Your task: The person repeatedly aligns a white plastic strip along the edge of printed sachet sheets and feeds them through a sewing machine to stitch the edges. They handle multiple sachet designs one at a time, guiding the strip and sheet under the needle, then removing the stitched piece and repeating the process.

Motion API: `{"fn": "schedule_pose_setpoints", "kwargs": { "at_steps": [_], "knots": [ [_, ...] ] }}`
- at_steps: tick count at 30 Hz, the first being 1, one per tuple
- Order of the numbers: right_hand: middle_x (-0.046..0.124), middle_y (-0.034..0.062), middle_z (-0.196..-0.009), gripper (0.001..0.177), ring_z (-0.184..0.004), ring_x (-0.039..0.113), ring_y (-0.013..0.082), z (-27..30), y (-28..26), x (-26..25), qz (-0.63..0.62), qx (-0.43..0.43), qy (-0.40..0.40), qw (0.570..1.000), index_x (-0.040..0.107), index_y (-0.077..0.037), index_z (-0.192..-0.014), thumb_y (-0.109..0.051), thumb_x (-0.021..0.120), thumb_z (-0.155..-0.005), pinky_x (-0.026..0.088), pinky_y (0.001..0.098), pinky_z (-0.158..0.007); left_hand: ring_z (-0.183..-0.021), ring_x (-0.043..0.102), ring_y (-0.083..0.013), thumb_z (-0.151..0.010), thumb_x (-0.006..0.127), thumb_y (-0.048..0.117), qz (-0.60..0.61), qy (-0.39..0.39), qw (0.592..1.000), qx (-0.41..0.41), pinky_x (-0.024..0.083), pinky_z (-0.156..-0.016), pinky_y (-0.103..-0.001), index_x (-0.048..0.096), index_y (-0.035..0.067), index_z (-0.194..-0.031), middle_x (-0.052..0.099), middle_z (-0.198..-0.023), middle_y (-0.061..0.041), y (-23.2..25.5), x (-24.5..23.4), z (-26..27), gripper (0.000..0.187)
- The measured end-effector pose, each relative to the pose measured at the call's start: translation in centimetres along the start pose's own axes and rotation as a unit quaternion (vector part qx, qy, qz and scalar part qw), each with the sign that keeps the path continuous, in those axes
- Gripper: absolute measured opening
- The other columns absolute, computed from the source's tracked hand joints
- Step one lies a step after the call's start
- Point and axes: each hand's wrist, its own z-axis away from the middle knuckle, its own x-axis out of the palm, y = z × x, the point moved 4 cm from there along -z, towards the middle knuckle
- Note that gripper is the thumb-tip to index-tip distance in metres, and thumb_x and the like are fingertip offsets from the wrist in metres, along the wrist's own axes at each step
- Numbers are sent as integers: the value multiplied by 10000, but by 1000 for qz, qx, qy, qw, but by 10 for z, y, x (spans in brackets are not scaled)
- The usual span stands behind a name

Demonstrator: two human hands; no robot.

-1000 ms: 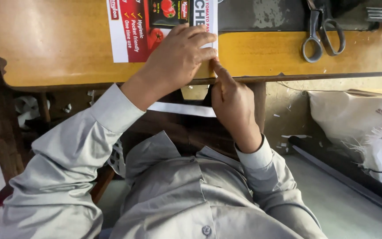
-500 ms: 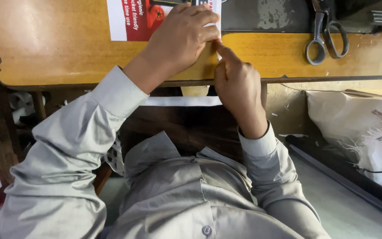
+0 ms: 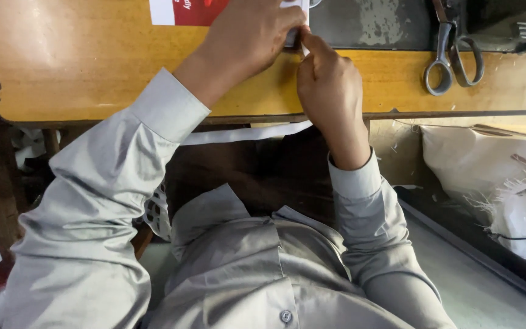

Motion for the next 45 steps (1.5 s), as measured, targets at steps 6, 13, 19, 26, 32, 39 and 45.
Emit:
{"fn": "schedule_pose_setpoints", "kwargs": {
  "at_steps": [6, 13, 19, 26, 32, 39, 45],
  "knots": [
    [779, 178, -827, 499, -669, 686, 431, -11, 6, 4, 16, 13, 1, 1000, 652, -132, -1498, -190, 458, -1041, 477, 534, -559, -727, 582, -262, -1006, 631, -8, 31, 25, 999, 3, 352, -524, -433, 659, 110, -1023, 633, -886, -33, 6, -14, -6, 122],
    [791, 203, -910, 497, -742, 700, 459, -11, -4, -6, -12, 41, -19, 999, 661, -153, -1460, -184, 436, -1018, 484, 563, -590, -807, 621, -291, -1103, 525, 58, 17, 23, 1000, 1, 395, -580, -448, 656, 61, -1014, 669, -916, -70, 20, -21, -5, 159],
    [578, 65, -592, 437, -407, 421, 200, 43, -3, 0, -17, -8, 31, 999, 602, 8, -1479, -63, 462, -1071, 311, 392, -392, -904, 670, -278, -1030, 675, 46, -23, 2, 999, 48, 473, -571, -451, 702, 76, -1053, 657, -1177, -22, 35, -25, -3, 46],
    [466, 37, -595, 542, -462, 373, 200, 108, -4, 9, -93, 24, 53, 994, 471, -147, -1650, -27, 412, -1125, 321, 373, -492, -862, 674, -263, -1067, 704, 23, -17, 2, 999, 32, 505, -554, -393, 742, 101, -1255, 676, -1077, -45, 34, -18, 3, 206],
    [493, 63, -592, 586, -444, 392, 279, 111, -3, 4, 13, 4, 58, 998, 506, -183, -1651, -10, 481, -1092, 355, 440, -473, -1000, 683, -321, -979, 734, -51, 3, -33, 999, 8, 535, -603, -424, 820, 68, -1211, 663, -1243, -92, 42, -16, 1, 275],
    [511, 68, -572, 554, -416, 425, 279, 111, -8, 13, 19, 9, 46, 999, 481, -140, -1654, -20, 494, -1113, 364, 444, -454, -771, 647, -289, -937, 678, -118, 57, -4, 998, 10, 442, -499, -405, 732, 30, -984, 662, -1005, -65, 37, -13, 5, 165],
    [568, 96, -612, 555, -451, 480, 358, 120, -4, 26, 17, 21, 59, 998, 471, -159, -1648, -55, 495, -1103, 388, 490, -485, -568, 455, -202, -890, 565, -62, 97, 28, 994, -42, 296, -505, -375, 606, 97, -880, 511, -709, -12, 32, -7, 12, 165]
  ]
}}
